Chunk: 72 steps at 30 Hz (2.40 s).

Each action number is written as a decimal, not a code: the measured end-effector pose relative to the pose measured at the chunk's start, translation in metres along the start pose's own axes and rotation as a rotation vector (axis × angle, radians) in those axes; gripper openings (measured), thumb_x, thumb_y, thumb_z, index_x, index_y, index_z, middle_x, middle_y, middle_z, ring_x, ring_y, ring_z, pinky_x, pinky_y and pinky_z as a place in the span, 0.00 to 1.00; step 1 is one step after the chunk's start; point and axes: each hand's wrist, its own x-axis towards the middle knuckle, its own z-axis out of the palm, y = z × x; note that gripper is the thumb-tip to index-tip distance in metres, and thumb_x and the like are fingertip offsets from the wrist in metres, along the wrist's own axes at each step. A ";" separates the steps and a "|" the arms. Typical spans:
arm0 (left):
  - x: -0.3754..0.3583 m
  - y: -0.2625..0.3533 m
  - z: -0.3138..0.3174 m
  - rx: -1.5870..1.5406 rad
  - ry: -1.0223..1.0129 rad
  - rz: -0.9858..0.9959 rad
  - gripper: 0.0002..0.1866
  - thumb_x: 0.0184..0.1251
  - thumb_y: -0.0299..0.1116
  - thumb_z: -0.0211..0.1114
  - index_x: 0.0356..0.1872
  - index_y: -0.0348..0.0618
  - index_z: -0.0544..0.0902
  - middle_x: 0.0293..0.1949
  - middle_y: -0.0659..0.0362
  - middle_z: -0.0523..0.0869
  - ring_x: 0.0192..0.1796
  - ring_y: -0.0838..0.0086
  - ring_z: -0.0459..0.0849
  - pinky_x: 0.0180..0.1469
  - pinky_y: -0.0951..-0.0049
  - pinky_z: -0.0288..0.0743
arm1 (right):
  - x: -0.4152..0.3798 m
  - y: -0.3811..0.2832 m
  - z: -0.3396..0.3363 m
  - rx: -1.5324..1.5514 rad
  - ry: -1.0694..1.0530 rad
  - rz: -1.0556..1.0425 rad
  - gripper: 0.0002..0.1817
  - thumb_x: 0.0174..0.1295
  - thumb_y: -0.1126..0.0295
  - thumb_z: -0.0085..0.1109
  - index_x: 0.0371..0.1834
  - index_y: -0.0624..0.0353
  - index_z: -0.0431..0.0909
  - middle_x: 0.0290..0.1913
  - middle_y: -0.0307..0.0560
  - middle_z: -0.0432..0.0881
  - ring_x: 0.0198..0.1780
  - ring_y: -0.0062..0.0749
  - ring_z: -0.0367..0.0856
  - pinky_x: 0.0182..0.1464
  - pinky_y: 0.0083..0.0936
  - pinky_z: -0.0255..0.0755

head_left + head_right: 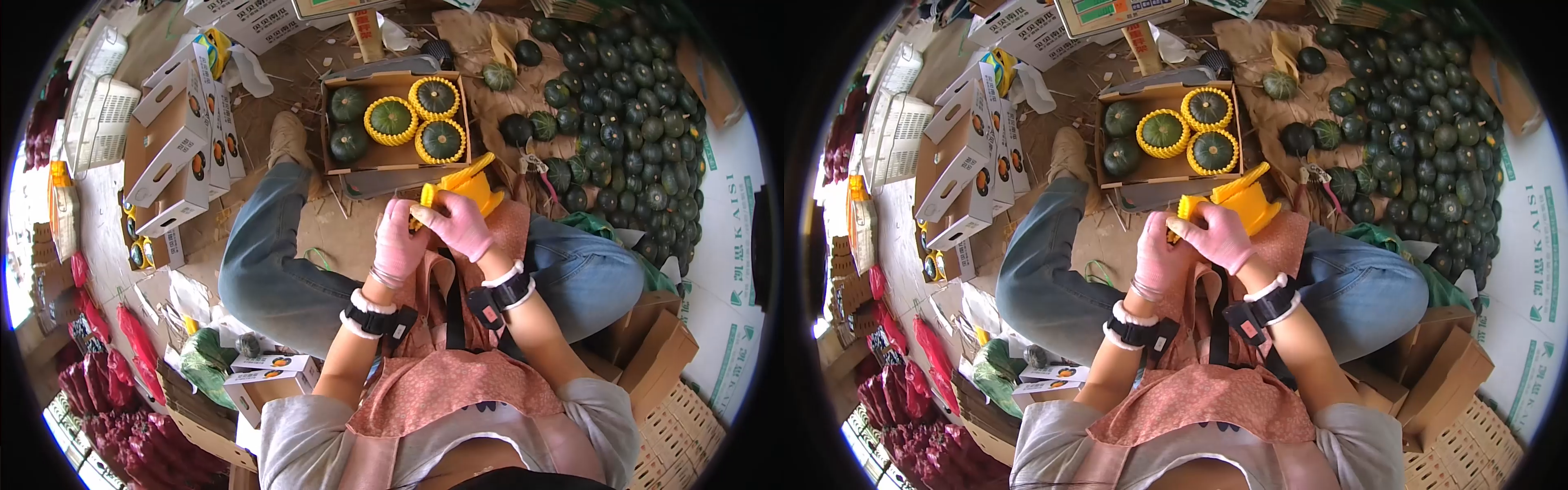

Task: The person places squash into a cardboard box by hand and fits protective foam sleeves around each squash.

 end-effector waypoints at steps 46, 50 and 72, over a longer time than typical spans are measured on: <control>0.017 -0.041 0.032 -0.912 0.317 -0.429 0.22 0.69 0.27 0.54 0.62 0.40 0.63 0.51 0.57 0.73 0.52 0.73 0.73 0.56 0.75 0.68 | 0.029 0.046 0.023 0.395 0.018 0.298 0.24 0.63 0.63 0.58 0.57 0.64 0.64 0.50 0.48 0.74 0.50 0.30 0.74 0.54 0.23 0.68; 0.052 -0.040 0.027 -0.820 0.388 -0.327 0.31 0.68 0.28 0.55 0.69 0.49 0.51 0.56 0.55 0.67 0.55 0.71 0.68 0.59 0.71 0.65 | 0.037 0.018 0.024 0.238 -0.044 -0.036 0.34 0.57 0.66 0.64 0.64 0.64 0.61 0.59 0.53 0.70 0.60 0.37 0.69 0.63 0.28 0.62; 0.126 -0.086 0.015 0.868 -0.248 0.247 0.10 0.50 0.47 0.66 0.34 0.64 0.85 0.39 0.62 0.78 0.47 0.65 0.74 0.47 0.60 0.67 | 0.084 0.118 -0.089 -1.172 -0.262 0.098 0.16 0.51 0.75 0.56 0.44 0.46 0.79 0.51 0.38 0.74 0.57 0.35 0.68 0.55 0.39 0.65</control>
